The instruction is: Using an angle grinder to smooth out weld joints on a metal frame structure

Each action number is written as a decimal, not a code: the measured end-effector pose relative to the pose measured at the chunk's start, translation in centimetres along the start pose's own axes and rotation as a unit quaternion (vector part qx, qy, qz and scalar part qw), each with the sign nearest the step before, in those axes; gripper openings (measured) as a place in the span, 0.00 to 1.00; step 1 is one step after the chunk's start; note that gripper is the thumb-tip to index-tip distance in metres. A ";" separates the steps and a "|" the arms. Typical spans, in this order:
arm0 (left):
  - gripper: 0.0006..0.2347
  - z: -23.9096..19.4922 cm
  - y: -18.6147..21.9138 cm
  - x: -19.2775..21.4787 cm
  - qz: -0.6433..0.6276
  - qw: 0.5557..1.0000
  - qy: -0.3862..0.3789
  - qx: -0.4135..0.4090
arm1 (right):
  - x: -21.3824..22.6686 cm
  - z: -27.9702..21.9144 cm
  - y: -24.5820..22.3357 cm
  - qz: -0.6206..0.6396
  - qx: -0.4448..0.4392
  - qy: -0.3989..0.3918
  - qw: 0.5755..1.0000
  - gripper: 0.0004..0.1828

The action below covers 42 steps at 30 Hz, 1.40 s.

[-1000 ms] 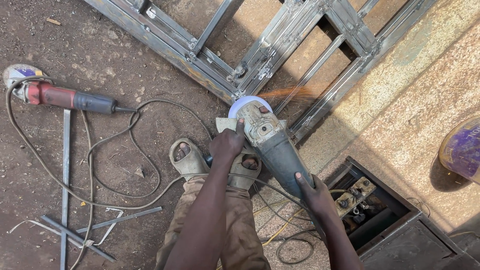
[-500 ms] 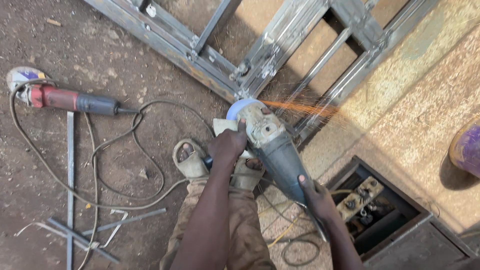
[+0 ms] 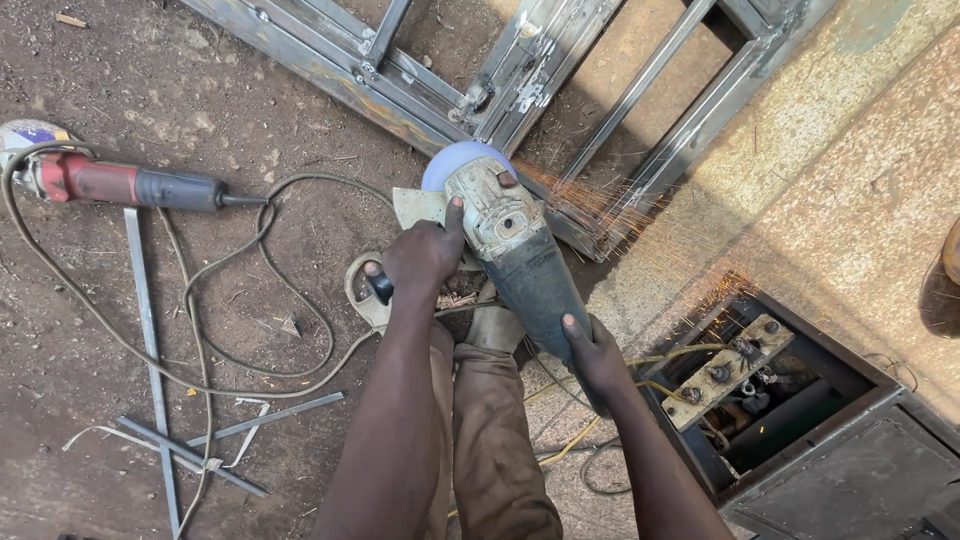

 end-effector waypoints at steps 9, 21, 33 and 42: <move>0.46 -3.4 1.0 0.2 -0.026 0.999 -0.017 0.013 | 3.1 0.8 -0.3 -0.036 0.035 -0.010 0.999 0.28; 0.47 -3.5 2.3 0.8 -0.054 0.998 -0.022 -0.039 | 4.5 -3.9 -5.2 -0.084 0.024 0.020 0.996 0.31; 0.32 6.2 -10.2 1.7 -0.221 0.960 -0.137 -0.104 | 2.7 -2.5 -6.8 -0.200 0.032 0.020 0.979 0.36; 0.32 5.0 -13.2 10.9 -0.164 0.976 -0.015 -0.143 | -6.7 -2.0 -12.6 -0.231 0.056 0.093 0.967 0.44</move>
Point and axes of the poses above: each hand's wrist, its own z-axis towards the middle knuckle, its own x-axis out of the back of the hand, y = z × x, the point moved 1 cm from there along z, towards the middle knuckle, and after that the axes turned 3 degrees about -z, right-handed, at the moved point
